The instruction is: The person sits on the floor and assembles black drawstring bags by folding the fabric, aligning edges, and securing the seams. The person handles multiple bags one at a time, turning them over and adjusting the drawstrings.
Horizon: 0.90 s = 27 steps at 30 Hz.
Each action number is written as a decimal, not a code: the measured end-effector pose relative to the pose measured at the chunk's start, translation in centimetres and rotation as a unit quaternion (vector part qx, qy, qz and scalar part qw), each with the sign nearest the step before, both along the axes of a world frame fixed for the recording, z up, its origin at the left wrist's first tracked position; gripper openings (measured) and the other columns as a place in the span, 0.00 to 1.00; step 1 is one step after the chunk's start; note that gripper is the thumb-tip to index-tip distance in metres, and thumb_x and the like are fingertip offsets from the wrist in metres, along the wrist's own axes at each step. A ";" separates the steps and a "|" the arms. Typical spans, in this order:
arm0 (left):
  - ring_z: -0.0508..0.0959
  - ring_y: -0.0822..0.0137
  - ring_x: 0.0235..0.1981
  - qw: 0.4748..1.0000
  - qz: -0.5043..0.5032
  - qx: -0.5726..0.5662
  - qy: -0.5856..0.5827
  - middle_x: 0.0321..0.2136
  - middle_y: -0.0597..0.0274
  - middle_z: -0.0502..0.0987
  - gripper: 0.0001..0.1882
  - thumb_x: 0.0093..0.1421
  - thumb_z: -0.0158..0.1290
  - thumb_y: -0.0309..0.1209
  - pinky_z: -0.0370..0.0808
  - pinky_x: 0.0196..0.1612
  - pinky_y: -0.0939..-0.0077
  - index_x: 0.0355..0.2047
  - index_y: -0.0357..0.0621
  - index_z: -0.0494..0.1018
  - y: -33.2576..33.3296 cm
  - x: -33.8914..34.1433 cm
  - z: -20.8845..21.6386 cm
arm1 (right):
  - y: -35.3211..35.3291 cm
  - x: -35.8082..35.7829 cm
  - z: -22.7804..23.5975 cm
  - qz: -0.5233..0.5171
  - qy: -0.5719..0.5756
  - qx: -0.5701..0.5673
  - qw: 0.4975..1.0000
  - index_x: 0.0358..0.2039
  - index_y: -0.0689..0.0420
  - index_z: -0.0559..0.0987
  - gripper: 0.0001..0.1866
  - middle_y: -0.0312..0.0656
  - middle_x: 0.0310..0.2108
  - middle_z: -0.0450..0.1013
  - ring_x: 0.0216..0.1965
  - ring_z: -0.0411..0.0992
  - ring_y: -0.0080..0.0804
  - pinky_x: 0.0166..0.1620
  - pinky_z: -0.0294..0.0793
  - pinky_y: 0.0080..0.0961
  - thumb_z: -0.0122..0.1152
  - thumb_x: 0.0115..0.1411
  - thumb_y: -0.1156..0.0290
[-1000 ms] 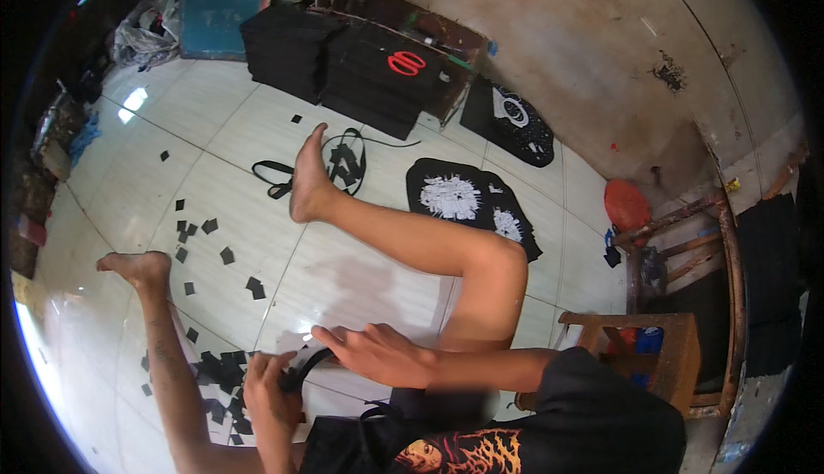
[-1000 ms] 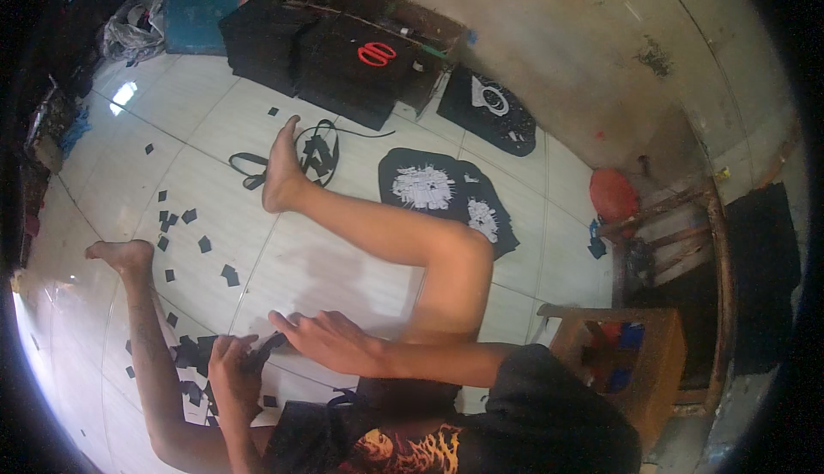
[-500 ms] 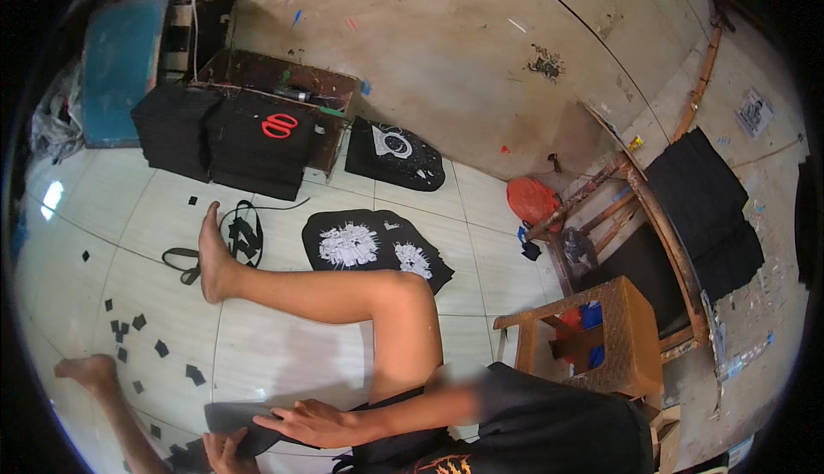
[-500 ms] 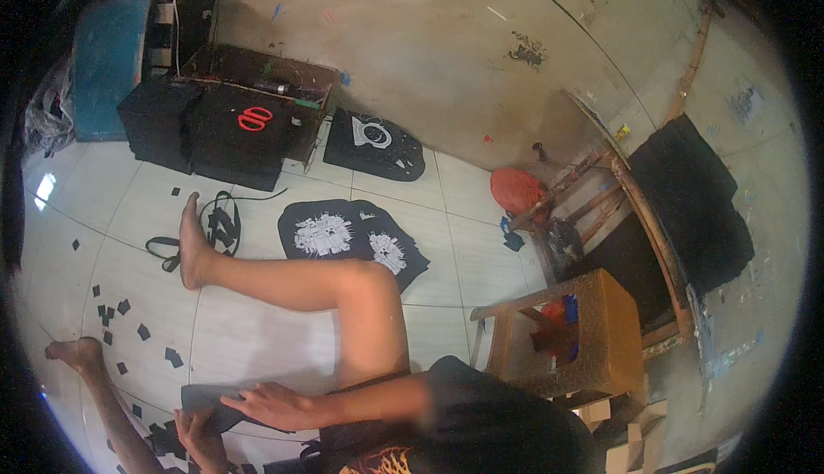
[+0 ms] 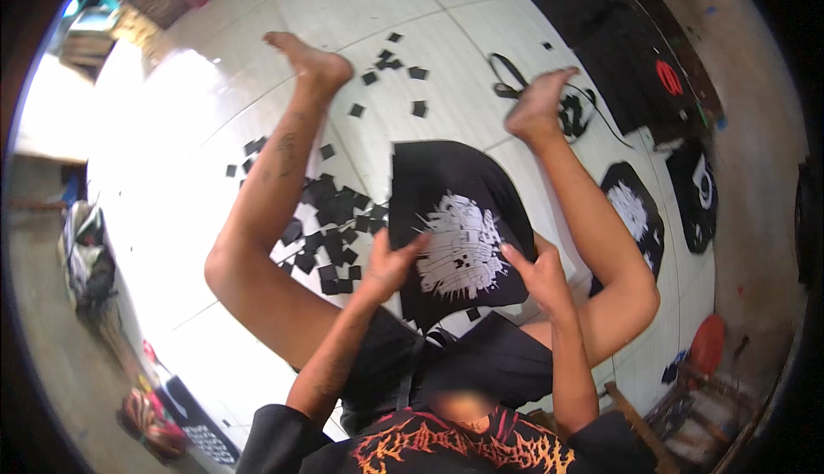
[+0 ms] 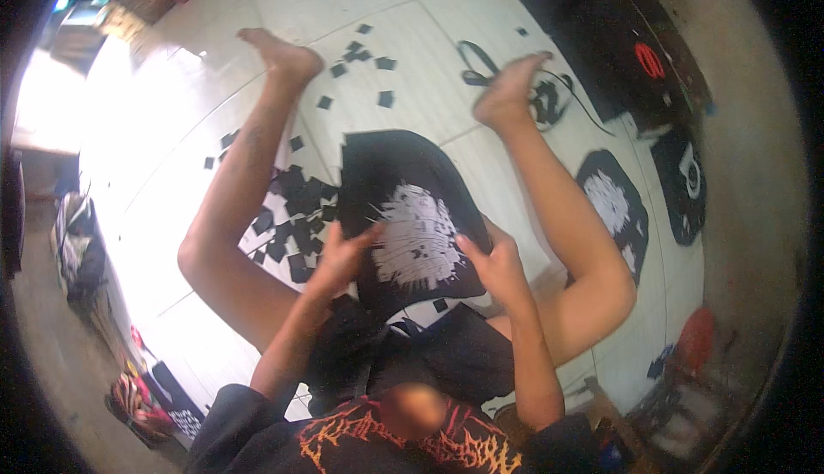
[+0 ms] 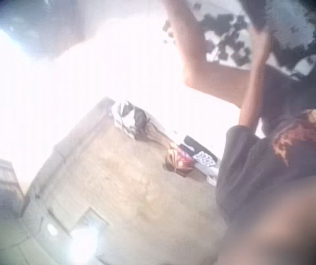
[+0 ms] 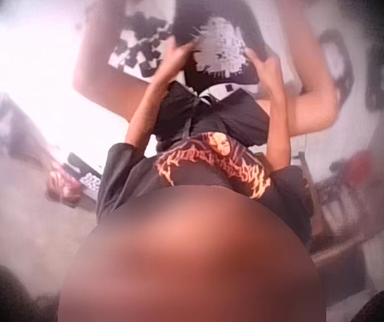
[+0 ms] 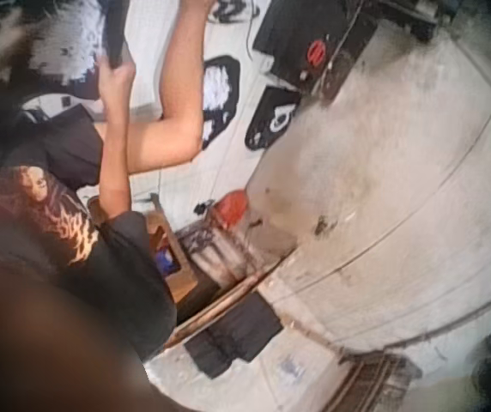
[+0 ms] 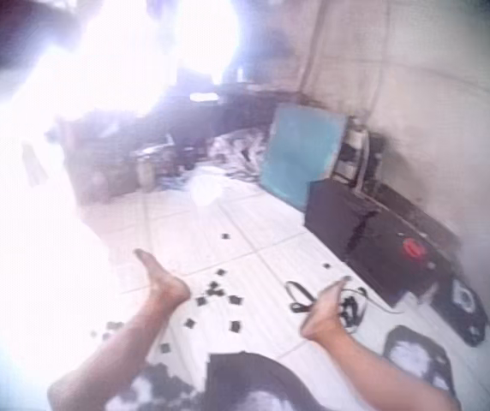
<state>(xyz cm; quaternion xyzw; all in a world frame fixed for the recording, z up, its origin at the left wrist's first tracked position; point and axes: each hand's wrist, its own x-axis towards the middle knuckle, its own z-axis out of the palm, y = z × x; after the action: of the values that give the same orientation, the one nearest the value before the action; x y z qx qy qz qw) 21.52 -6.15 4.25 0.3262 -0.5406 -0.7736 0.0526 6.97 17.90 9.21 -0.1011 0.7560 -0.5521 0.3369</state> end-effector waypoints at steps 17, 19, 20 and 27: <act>0.85 0.49 0.59 0.905 -0.042 -0.350 0.238 0.56 0.49 0.86 0.27 0.58 0.69 0.19 0.81 0.62 0.61 0.59 0.37 0.80 -1.3 -2.1 0.8 | -3.6 4.1 1.0 -0.068 0.190 -0.024 0.979 0.65 0.66 0.75 0.24 0.47 0.61 0.78 0.61 0.76 0.32 0.66 0.73 0.30 0.67 0.71 0.80; 0.86 0.49 0.58 0.886 -0.026 -0.376 0.271 0.55 0.49 0.86 0.24 0.58 0.67 0.18 0.82 0.62 0.61 0.56 0.37 0.81 -1.5 -2.2 0.6 | -4.4 3.7 0.9 -0.090 0.185 -0.016 0.978 0.64 0.67 0.76 0.21 0.48 0.59 0.80 0.59 0.77 0.32 0.65 0.74 0.30 0.65 0.73 0.80; 0.86 0.50 0.58 0.880 -0.012 -0.385 0.277 0.54 0.48 0.86 0.23 0.58 0.67 0.19 0.82 0.62 0.62 0.55 0.35 0.82 -1.6 -2.0 0.6 | -4.5 3.7 1.1 -0.100 0.174 0.003 0.980 0.62 0.68 0.78 0.18 0.49 0.58 0.81 0.59 0.78 0.33 0.65 0.74 0.31 0.62 0.74 0.81; 0.85 0.51 0.60 0.903 0.021 -0.333 0.270 0.60 0.43 0.82 0.38 0.53 0.69 0.19 0.81 0.63 0.63 0.65 0.35 0.72 -0.6 0.3 1.2 | -5.0 5.9 4.0 -0.052 0.255 -0.099 0.960 0.69 0.67 0.71 0.26 0.56 0.72 0.69 0.74 0.67 0.45 0.70 0.71 0.40 0.61 0.72 0.84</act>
<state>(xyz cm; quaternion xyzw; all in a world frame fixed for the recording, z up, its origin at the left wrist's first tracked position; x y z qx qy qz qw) 21.79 -6.71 5.50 0.0802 -0.7248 -0.6057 0.3183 12.89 12.87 13.23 -0.2322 0.7627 -0.5966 0.0918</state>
